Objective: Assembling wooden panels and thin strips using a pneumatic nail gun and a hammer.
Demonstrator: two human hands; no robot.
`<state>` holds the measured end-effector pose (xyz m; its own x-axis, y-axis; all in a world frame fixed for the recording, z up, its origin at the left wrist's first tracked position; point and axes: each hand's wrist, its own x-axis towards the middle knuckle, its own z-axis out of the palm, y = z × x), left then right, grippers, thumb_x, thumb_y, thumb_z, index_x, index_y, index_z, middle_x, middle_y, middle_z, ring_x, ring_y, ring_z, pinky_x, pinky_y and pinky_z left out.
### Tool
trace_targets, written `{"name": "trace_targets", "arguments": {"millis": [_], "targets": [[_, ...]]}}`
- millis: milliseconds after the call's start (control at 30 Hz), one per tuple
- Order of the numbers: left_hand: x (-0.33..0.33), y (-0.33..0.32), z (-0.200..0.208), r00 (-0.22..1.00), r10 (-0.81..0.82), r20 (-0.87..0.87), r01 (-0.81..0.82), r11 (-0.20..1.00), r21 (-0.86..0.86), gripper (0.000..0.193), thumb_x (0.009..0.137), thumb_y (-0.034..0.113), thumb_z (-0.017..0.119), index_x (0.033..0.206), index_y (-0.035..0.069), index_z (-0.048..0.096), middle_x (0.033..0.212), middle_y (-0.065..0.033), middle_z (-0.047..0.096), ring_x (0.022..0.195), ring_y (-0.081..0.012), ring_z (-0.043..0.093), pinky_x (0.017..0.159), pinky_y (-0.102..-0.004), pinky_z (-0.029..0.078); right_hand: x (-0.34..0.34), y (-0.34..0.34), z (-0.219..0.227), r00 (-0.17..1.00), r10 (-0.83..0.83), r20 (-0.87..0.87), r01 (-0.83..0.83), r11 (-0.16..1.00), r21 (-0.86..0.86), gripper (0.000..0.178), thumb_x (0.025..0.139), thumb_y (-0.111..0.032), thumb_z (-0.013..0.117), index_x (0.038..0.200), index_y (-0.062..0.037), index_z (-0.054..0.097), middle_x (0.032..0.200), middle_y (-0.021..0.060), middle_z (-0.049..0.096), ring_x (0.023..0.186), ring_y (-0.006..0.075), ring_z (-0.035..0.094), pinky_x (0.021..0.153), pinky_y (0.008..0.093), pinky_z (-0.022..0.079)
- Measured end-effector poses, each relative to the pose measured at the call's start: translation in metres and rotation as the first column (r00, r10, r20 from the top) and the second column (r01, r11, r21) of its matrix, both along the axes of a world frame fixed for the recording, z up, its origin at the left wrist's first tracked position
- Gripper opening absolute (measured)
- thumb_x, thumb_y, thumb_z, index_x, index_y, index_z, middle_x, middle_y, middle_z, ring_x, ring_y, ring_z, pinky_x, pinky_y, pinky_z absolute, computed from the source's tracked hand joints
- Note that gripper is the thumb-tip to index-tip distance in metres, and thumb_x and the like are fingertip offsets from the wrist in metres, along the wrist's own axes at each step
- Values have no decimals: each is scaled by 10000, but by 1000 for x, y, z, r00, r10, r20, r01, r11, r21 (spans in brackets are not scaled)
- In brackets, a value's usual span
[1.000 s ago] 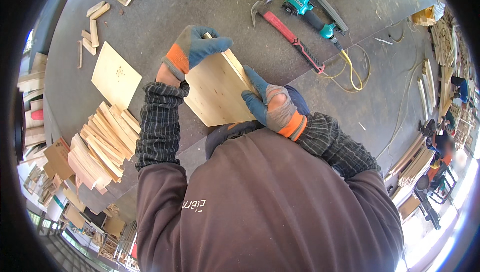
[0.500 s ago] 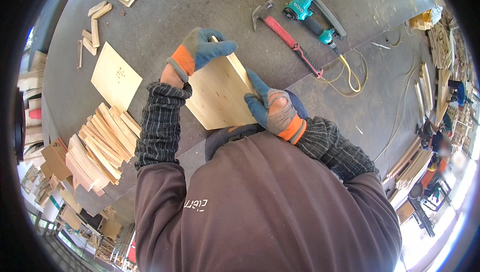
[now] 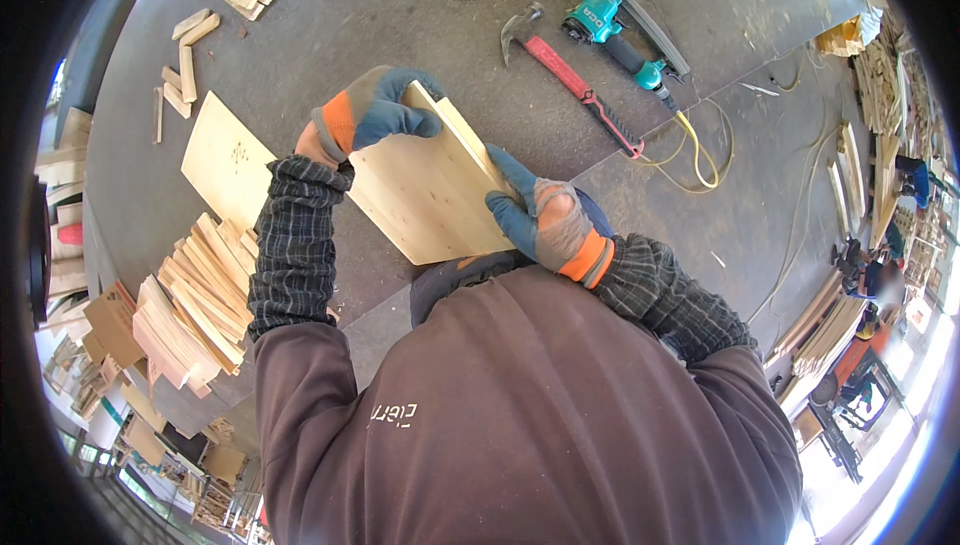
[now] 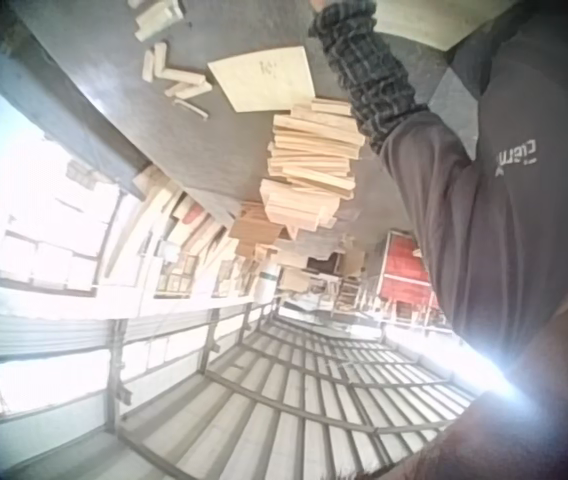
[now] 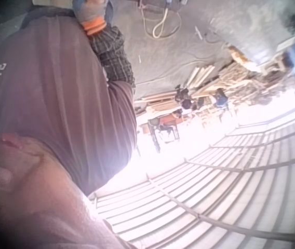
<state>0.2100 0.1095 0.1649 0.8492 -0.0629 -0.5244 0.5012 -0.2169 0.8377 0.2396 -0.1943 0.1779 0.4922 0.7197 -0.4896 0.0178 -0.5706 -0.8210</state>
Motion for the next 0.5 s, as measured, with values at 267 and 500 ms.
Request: {"name": "trace_targets", "arguments": {"millis": [267, 500], "targets": [[2, 27, -16, 995, -18, -96, 36, 981, 193, 429, 858, 269, 851, 1196, 13, 784, 1060, -136, 802, 952, -237, 743, 870, -373, 573, 174, -32, -109, 826, -154, 543, 139, 988, 69, 686, 970, -268, 744, 1546, -25, 462, 1308, 148, 712, 1166, 270, 676, 1011, 391, 530], [8, 73, -112, 967, 7, -256, 106, 899, 424, 450, 855, 324, 882, 1197, 45, 795, 1107, -152, 800, 1009, -303, 739, 957, -404, 553, 283, -61, -208, 360, 289, 887, 95, 934, -343, 881, 861, -340, 803, 1596, -104, 378, 1312, 249, 697, 1244, 449, 656, 1038, 525, 530]]}}
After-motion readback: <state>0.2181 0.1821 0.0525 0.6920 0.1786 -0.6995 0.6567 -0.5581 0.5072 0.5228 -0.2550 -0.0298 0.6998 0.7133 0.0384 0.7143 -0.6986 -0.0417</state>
